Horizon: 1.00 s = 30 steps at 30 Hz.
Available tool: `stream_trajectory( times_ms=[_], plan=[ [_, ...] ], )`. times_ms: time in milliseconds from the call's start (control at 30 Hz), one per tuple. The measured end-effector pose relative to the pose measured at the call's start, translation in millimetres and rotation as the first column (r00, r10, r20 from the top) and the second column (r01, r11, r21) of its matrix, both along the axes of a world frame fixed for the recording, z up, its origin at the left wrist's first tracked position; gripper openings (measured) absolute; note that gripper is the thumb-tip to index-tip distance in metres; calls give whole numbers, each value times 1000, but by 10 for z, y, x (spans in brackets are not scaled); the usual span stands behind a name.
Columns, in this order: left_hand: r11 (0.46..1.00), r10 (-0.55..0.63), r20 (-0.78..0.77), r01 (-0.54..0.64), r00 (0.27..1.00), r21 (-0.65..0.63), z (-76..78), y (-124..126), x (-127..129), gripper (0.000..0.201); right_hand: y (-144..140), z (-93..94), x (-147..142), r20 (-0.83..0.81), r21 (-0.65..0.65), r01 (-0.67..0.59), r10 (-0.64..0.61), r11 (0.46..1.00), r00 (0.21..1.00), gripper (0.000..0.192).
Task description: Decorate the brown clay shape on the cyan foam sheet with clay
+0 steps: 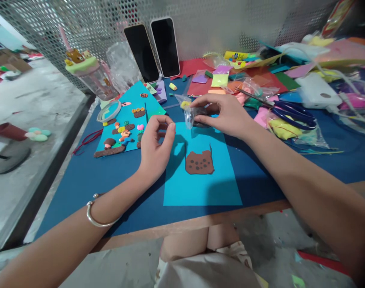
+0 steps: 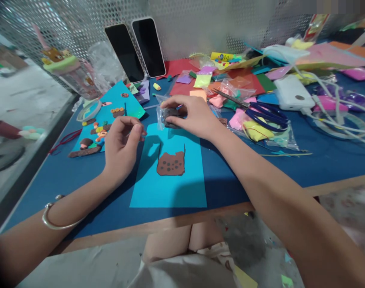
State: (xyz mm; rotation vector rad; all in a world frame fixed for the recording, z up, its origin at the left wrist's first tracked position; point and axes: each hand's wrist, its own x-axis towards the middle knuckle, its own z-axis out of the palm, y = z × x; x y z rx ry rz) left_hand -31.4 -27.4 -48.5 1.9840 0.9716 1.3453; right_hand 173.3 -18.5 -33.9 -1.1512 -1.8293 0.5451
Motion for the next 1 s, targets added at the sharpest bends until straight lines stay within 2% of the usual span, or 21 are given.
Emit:
stream_trajectory(
  times_ms=[167, 333, 433, 533, 667, 800, 1000],
  plan=[
    [982, -148, -82, 156, 986, 103, 46, -110, 21, 17, 4, -3, 0, -2, -14, 0, 0, 1000, 1000, 27],
    [959, -146, -198, 188, 969, 214, 111, -184, 42, 13, -8, 1, -28, 11, -15, -28, 28, 1000, 1000, 25],
    [955, -162, -202, 205, 966, 214, 119, -207, 51, 6, -2, -5, -27, 14, -14, -31, 31, 999, 999, 25],
    [941, -218, -212, 263, 953, 214, 114, -228, 49, 7, 11, -19, -22, 11, -17, -46, 47, 999, 999, 26],
    [886, -304, -308, 386, 901, 255, 117, -260, 38, 16, 21, -36, -20, 10, -15, -59, 59, 998, 998, 26],
    [838, -337, -429, 475, 838, 268, 123, -292, 49, 19, 10, -30, -31, 16, -19, -51, 51, 999, 999, 25],
    [837, -342, -485, 495, 805, 232, 99, -292, 63, 7, 4, -16, -38, 32, -27, -38, 39, 999, 999, 24]
  ],
)
